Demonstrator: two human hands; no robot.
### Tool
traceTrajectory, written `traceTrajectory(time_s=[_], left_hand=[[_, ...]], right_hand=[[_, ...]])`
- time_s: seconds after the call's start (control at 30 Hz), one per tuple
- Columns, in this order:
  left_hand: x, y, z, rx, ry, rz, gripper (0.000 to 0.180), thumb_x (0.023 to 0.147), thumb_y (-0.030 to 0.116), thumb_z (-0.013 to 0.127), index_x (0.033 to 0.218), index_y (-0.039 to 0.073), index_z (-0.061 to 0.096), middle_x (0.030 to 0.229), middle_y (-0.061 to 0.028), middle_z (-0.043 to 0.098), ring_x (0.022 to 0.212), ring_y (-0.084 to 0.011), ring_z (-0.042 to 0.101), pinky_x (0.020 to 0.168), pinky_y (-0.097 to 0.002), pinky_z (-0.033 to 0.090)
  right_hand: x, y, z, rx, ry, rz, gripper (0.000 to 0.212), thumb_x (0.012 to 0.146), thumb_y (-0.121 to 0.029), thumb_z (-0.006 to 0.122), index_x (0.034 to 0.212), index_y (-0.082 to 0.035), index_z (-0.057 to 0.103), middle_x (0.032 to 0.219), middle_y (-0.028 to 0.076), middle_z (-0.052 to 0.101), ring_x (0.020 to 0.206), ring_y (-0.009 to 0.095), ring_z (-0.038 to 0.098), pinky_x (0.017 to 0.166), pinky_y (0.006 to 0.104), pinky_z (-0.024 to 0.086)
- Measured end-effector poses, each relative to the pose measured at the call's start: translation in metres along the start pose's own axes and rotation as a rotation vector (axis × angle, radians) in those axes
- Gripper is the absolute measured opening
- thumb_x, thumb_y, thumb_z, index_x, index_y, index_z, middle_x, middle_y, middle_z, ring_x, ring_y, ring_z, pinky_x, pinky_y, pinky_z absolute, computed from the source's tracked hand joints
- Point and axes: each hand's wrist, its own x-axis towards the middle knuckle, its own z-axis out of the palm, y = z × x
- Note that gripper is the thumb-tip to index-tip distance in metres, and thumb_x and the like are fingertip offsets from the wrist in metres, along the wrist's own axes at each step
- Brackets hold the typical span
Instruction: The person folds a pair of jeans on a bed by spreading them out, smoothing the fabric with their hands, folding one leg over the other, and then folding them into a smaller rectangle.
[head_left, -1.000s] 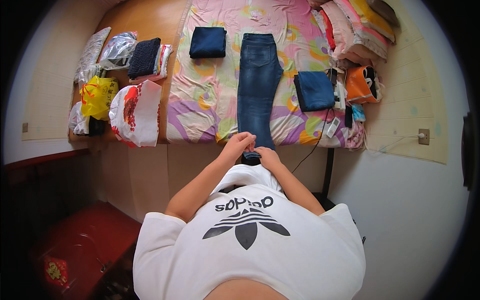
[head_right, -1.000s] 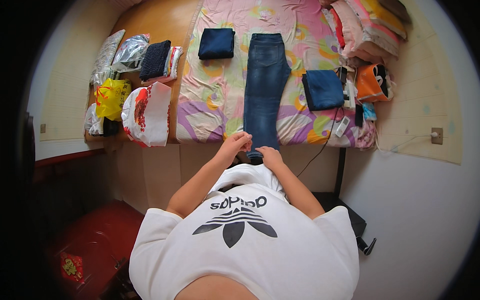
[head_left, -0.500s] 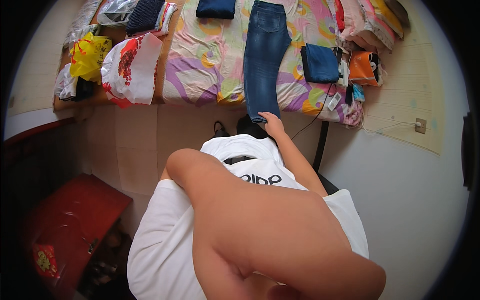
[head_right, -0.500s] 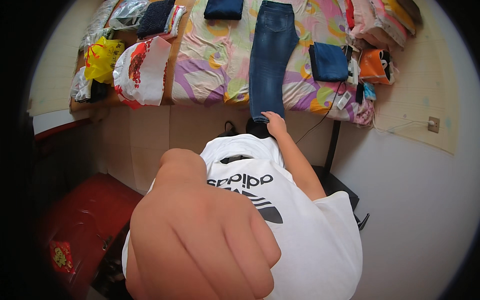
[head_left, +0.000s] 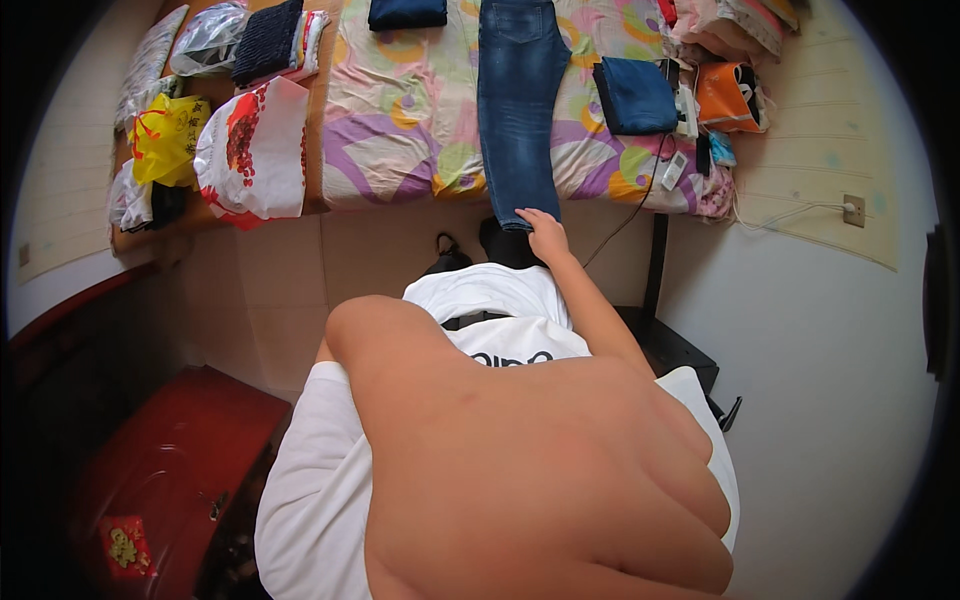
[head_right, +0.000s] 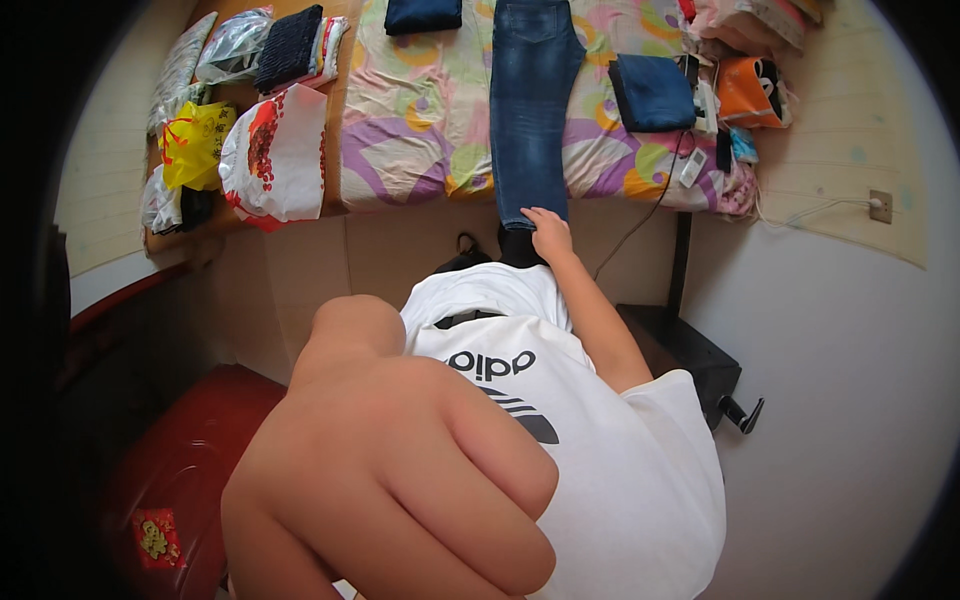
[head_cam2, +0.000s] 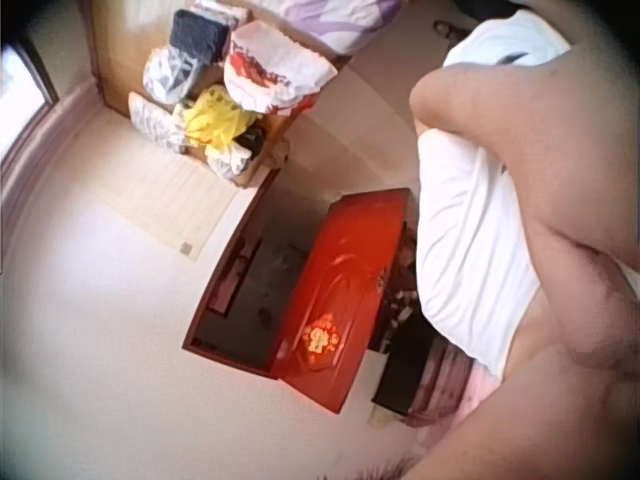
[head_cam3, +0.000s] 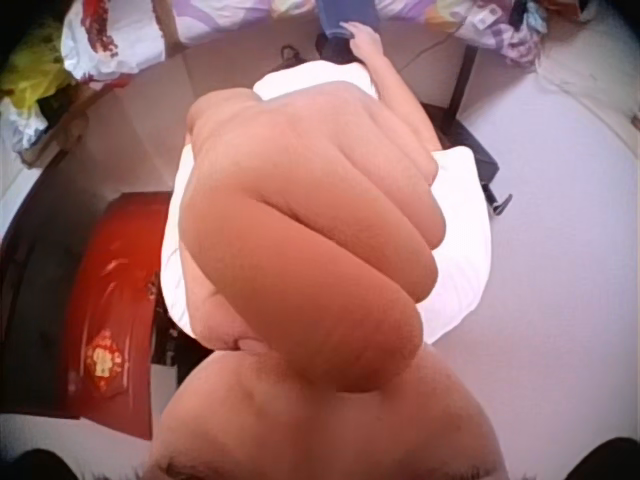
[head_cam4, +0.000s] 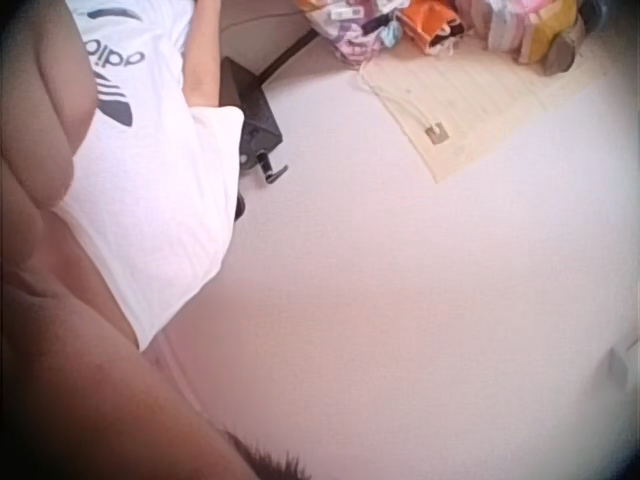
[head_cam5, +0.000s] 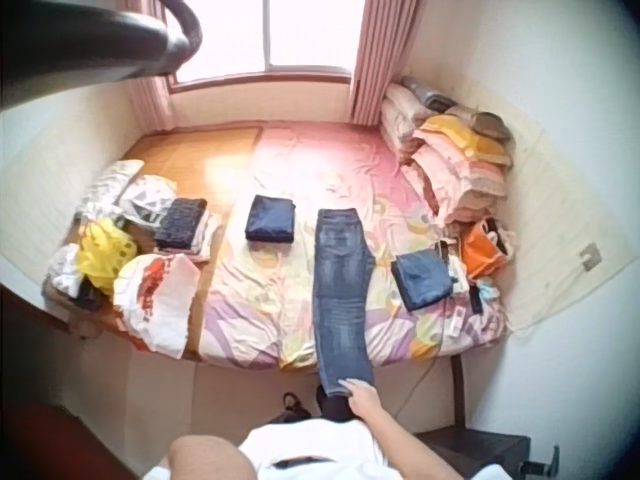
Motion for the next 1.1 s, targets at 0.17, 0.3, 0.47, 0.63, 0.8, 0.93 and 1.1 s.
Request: traceTrajectory(time_s=[0.17,0.3,0.47,0.63,0.8,0.93,1.1], left_hand=[[0.007,-0.008,-0.042,0.214,0.142,-0.105,0.006,0.07,0.004,0.051,0.072,0.002,0.055,0.07,-0.0066,0.055,0.055,-0.0216,0.049,0.054,-0.0314,0.039],[-0.001,-0.029,-0.105,0.469,0.408,-0.267,0.008,0.07,0.0,0.046,0.07,0.001,0.054,0.07,-0.008,0.054,0.056,-0.0214,0.048,0.052,-0.0313,0.037],[-0.08,-0.088,-0.202,0.763,1.028,-0.696,0.015,0.077,-0.008,0.038,0.071,0.001,0.048,0.067,-0.0011,0.047,0.063,-0.0077,0.041,0.059,-0.0222,0.034],[-0.23,-0.137,-0.278,0.59,1.527,-0.838,0.019,0.082,0.0,0.039,0.07,0.006,0.053,0.058,0.0019,0.047,0.05,-0.0058,0.042,0.047,-0.0199,0.032],[-0.303,-0.166,-0.313,0.391,1.744,-0.858,0.019,0.086,0.006,0.04,0.078,0.007,0.057,0.064,-0.0016,0.055,0.054,-0.0098,0.052,0.051,-0.0221,0.041],[-0.305,-0.164,-0.344,0.352,1.742,-0.912,0.019,0.089,0.013,0.043,0.081,0.009,0.06,0.071,-0.001,0.061,0.06,-0.0096,0.056,0.058,-0.0236,0.045],[-0.307,-0.164,-0.403,0.451,1.4,-1.148,0.026,0.091,0.015,0.044,0.103,0.006,0.066,0.092,-0.0037,0.068,0.086,-0.0123,0.062,0.077,-0.0273,0.045]], right_hand=[[0.036,-0.013,-0.005,0.039,-0.235,-0.001,0.05,0.079,-0.001,0.051,0.123,-0.02,0.063,0.124,0.007,0.061,0.116,0.027,0.055,0.097,0.0431,0.043],[0.058,0.003,-0.017,0.005,-0.393,0.03,0.047,0.08,-0.002,0.051,0.121,-0.02,0.064,0.117,0.009,0.063,0.11,0.03,0.059,0.092,0.0428,0.047],[0.09,0.003,-0.059,0.069,-0.402,-0.113,0.036,0.082,-0.009,0.051,0.112,-0.016,0.069,0.105,0.013,0.069,0.098,0.03,0.065,0.085,0.0419,0.051],[0.125,-0.022,-0.132,-0.006,-0.409,-0.205,0.027,0.079,-0.013,0.061,0.104,-0.015,0.07,0.091,0.013,0.069,0.087,0.034,0.065,0.077,0.0442,0.052],[0.157,-0.029,-0.166,-0.019,-0.307,-0.253,0.017,0.079,-0.015,0.062,0.096,-0.01,0.066,0.081,0.014,0.067,0.08,0.035,0.065,0.071,0.0467,0.051],[0.179,-0.036,-0.18,0.024,-0.27,-0.253,0.015,0.08,-0.018,0.064,0.093,-0.009,0.062,0.078,0.014,0.066,0.077,0.034,0.064,0.067,0.0459,0.05],[0.202,-0.039,-0.194,0.035,-0.307,-0.292,0.011,0.081,-0.018,0.064,0.088,-0.009,0.06,0.074,0.012,0.064,0.074,0.033,0.064,0.065,0.0437,0.049]])
